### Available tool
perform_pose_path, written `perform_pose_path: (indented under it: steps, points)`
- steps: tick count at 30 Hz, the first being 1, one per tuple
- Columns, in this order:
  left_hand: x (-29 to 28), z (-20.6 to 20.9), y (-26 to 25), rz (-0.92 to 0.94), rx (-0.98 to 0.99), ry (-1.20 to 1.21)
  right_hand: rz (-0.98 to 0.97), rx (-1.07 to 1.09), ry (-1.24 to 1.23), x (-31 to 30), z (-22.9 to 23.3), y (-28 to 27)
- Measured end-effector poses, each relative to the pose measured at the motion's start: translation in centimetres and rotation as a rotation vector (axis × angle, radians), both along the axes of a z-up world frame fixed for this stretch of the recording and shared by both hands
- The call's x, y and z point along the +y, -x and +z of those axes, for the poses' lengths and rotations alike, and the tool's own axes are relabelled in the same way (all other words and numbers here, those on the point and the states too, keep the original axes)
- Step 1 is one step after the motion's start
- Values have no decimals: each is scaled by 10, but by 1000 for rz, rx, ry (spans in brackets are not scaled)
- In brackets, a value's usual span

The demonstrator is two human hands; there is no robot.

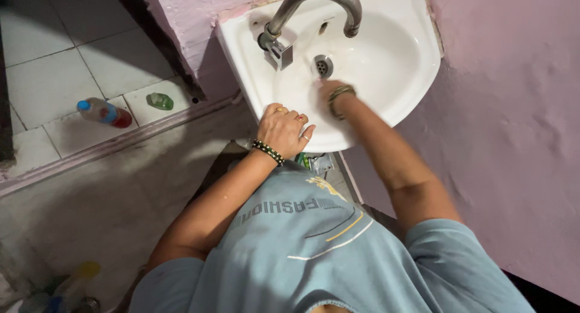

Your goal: The person scrubs a small white washbasin and its chrome faucet using a toothbrush. They move the brush across the inner surface of the sink and over the faucet handle and spout.

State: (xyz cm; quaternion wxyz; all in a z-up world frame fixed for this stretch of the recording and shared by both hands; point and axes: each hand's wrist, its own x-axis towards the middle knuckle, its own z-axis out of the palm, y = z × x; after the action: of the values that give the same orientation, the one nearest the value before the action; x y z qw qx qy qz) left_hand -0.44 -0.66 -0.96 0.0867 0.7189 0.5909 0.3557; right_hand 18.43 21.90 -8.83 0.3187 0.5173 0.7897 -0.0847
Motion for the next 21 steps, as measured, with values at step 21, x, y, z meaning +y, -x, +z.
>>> perform_pose_path:
  steps: [21]
  points:
    - [-2, 5, 2, -6, -6, 26, -62, -162, -458, 121, 63, -93]
